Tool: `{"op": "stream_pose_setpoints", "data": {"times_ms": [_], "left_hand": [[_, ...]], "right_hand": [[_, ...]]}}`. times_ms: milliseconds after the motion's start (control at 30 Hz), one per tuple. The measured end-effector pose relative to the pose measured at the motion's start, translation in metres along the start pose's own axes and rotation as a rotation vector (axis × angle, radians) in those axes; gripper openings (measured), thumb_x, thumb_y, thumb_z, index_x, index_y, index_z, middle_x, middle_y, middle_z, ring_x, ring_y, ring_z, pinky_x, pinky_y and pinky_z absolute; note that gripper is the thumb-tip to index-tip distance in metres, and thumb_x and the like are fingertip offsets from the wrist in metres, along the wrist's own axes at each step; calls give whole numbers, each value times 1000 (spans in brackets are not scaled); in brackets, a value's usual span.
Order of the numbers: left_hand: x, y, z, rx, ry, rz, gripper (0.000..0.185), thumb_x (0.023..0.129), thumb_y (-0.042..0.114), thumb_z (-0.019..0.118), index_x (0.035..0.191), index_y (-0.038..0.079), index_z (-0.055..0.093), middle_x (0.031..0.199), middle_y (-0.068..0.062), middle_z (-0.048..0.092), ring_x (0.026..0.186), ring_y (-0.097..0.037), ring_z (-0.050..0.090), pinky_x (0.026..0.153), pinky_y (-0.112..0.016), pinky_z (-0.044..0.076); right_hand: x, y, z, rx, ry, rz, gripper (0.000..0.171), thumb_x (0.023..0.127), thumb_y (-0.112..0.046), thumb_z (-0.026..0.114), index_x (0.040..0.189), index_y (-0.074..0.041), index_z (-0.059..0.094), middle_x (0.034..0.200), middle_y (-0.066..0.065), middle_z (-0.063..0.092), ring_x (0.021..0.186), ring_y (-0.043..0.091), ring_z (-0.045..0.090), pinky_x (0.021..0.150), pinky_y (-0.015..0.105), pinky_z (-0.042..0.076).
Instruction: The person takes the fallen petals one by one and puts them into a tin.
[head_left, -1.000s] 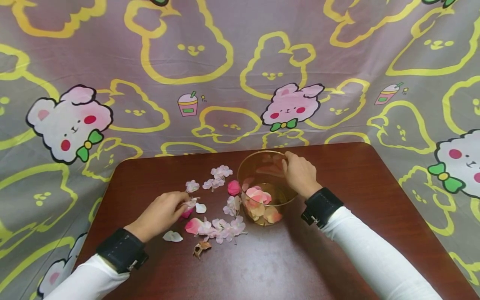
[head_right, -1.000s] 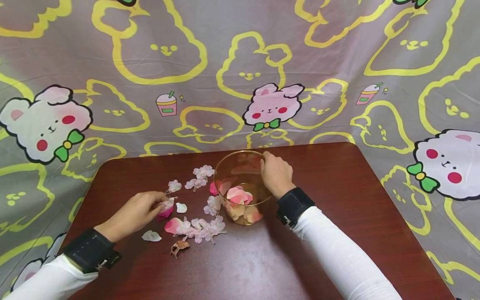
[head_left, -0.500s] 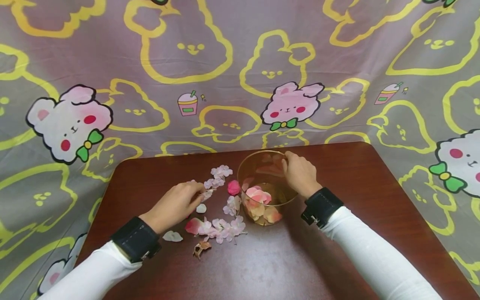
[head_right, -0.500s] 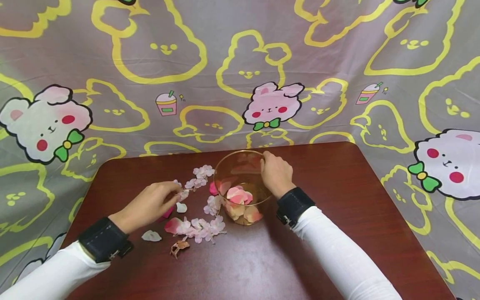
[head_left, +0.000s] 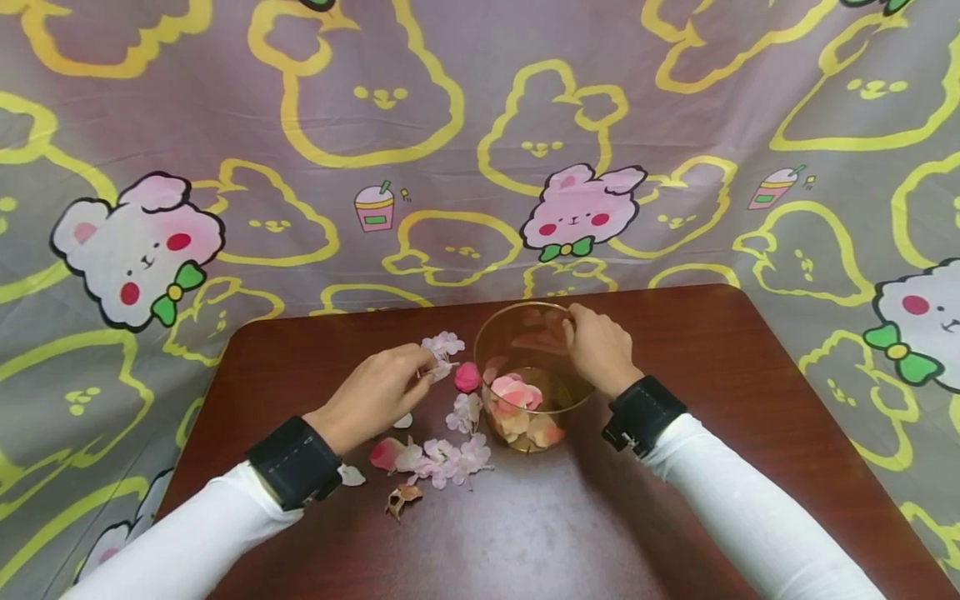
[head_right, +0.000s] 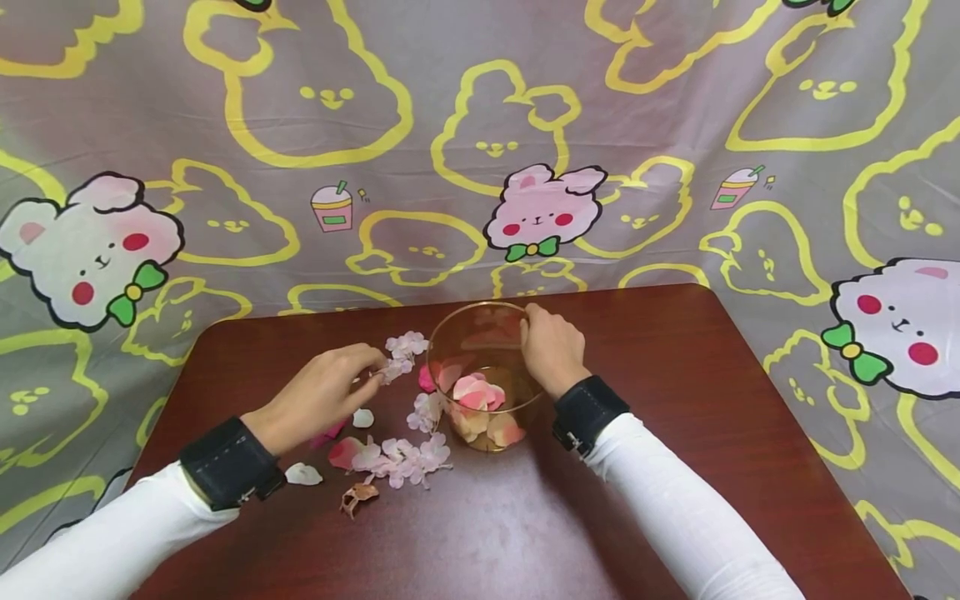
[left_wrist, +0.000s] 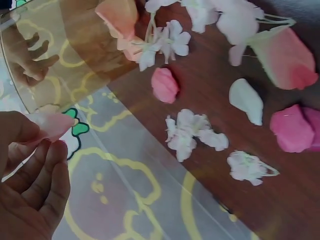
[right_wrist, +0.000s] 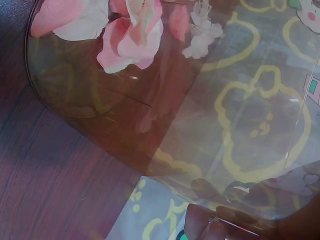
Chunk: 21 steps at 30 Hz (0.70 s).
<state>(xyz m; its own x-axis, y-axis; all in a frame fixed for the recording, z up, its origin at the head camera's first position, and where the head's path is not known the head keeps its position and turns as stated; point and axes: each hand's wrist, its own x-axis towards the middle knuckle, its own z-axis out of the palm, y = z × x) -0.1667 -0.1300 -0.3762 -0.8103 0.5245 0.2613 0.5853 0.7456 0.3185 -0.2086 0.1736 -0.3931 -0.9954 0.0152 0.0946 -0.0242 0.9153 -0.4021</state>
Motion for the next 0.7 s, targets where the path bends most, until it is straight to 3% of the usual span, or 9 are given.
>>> {"op": "stream_pose_setpoints", "data": {"times_ms": [333,700], "left_hand": [[22,23,-7,0,52,88,10,93,11,70,102,7,71,92,-4,69,79,-15,61,73,-30,57],[46,46,0,15,74,202,11,94,10,70,104,7,72,97,-4,69,86,-15,62,82,-31,58]], "right_hand": [[1,-2,1,-2,2,-3,19,104,-24,52,104,-9,63,72,7,55,67,28,61,54,37,38],[1,-1,-1,3,-5,8,19,104,-24,52,106,-8,63,73,7,55,68,28,60,54,36,37]]}}
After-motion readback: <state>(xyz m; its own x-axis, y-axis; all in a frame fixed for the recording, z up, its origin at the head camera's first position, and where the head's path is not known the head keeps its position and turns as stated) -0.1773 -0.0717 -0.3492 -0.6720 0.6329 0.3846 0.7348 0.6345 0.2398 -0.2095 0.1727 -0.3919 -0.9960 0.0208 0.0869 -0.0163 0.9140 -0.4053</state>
